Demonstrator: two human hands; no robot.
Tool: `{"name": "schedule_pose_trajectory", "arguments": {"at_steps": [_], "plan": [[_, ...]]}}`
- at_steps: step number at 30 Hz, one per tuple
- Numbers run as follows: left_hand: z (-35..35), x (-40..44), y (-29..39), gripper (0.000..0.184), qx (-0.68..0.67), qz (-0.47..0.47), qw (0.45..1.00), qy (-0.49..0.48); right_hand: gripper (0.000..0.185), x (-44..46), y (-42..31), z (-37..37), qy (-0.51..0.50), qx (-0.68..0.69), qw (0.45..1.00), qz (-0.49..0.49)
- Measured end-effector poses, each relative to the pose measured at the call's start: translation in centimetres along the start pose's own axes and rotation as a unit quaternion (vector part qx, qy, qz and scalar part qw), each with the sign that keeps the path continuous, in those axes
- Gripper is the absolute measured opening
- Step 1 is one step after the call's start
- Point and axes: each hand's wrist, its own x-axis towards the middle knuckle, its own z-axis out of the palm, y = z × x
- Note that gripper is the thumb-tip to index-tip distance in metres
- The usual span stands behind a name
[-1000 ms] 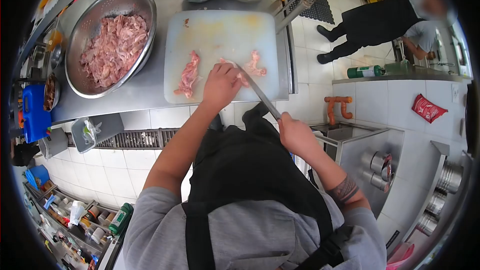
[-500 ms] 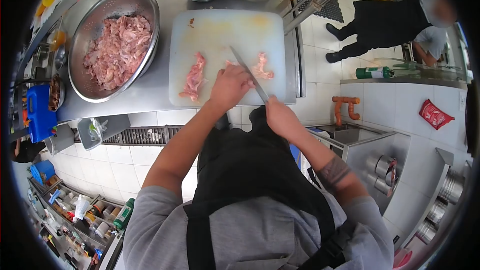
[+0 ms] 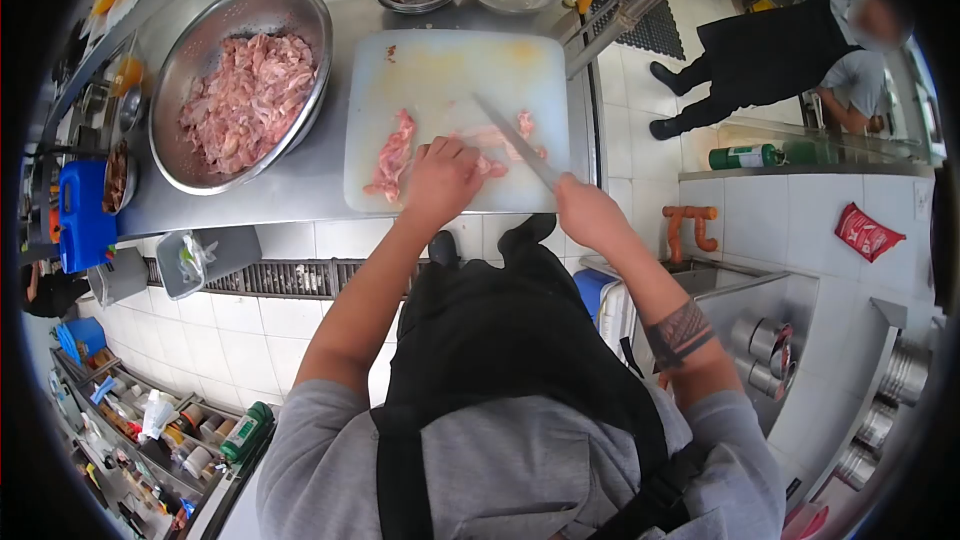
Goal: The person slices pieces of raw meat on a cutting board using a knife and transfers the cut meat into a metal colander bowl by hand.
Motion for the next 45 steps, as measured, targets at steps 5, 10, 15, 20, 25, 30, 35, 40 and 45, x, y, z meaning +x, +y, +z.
{"name": "schedule_pose_trajectory", "arguments": {"at_steps": [5,10,15,20,25,30,35,40,45], "plan": [[-0.8,-0.4,0.1,0.016,0.014,0.006,1.000,-0.001,0.022,-3.3,-1.8,-1.6,0.106,0.034,0.994,0.005],[-0.8,-0.8,0.0,0.014,-0.003,0.017,1.000,0.016,0.022,-3.9,-3.7,0.4,0.261,0.147,0.952,-0.064],[-1.9,-1.1,-0.5,0.015,0.003,0.011,1.000,-0.010,0.023,-3.1,-1.1,4.0,0.070,0.010,0.997,0.024],[-2.6,-2.7,-1.6,0.014,-0.011,-0.024,1.000,0.010,0.024,-4.2,-2.7,3.1,0.079,0.038,0.996,0.004],[-3.0,-2.9,-1.1,0.015,-0.020,-0.035,0.999,0.028,0.023,-3.3,-2.2,4.9,0.027,0.047,0.997,-0.054],[-2.5,-2.8,-1.8,0.010,-0.039,-0.037,0.999,-0.006,0.024,-3.6,-0.4,4.5,0.120,0.066,0.990,0.015],[-2.6,-3.0,-1.5,0.010,-0.021,-0.022,1.000,0.010,0.022,-2.3,0.0,4.6,0.104,0.047,0.993,-0.006],[-2.5,-3.1,-1.7,0.009,-0.046,-0.015,0.999,0.017,0.022,-3.8,-2.5,-0.6,0.159,0.047,0.985,0.049],[-2.7,-3.0,-1.7,0.009,-0.039,-0.012,0.999,0.010,0.019,-2.0,-1.8,3.9,0.129,0.021,0.991,-0.030]]}}
